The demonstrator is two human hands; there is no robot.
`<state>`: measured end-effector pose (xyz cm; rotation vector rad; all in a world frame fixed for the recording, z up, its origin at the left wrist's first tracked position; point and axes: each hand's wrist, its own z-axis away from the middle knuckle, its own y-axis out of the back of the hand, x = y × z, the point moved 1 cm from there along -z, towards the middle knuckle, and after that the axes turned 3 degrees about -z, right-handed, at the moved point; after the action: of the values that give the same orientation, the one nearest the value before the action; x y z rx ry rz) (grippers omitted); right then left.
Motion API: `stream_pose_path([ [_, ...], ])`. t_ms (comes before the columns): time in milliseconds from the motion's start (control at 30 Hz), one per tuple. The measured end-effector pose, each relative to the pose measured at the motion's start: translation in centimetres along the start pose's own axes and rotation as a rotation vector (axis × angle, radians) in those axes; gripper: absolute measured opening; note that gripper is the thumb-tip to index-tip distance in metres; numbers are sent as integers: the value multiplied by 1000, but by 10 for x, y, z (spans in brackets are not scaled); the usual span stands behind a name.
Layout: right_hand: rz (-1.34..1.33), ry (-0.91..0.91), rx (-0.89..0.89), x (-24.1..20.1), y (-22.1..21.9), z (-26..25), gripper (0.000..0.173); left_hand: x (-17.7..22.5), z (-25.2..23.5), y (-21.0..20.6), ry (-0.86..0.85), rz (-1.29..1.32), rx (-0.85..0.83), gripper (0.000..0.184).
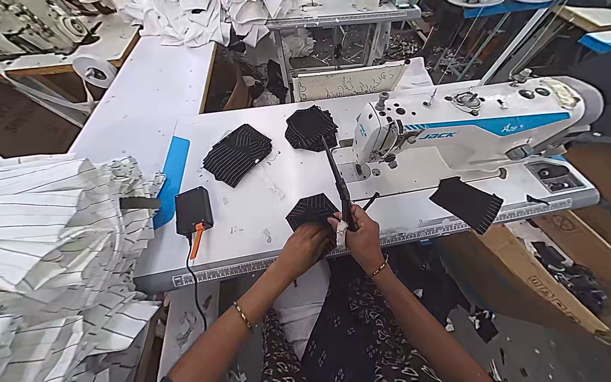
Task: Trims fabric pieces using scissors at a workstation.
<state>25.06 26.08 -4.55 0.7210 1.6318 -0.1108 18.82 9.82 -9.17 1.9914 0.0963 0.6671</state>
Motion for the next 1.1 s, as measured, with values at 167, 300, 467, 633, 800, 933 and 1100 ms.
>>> stream_pose_path([
  [167,155,43,195,9,42,17,25,-9,-55,-9,163,79,-89,34],
  [300,184,-37,331,17,86,37,18,-1,-78,-8,305,69,-360,60],
  [467,192,-174,441,40,114,48,26,-15,-77,-20,70,45,-442,81],
  [633,118,-197,369,38,123,60,17,-47,-65,-6,37,-55,-480,77],
  [800,-33,-511,-75,14,136,90,24,-84,-48,12,92,-133,-434,80],
  [933,-175,-784,-434,10,134,128,30,-80,-48,12,132,-131,-439,80],
  [1100,-193,-932,-454,15,129,150,38,-72,-45,6,144,-145,-411,80],
])
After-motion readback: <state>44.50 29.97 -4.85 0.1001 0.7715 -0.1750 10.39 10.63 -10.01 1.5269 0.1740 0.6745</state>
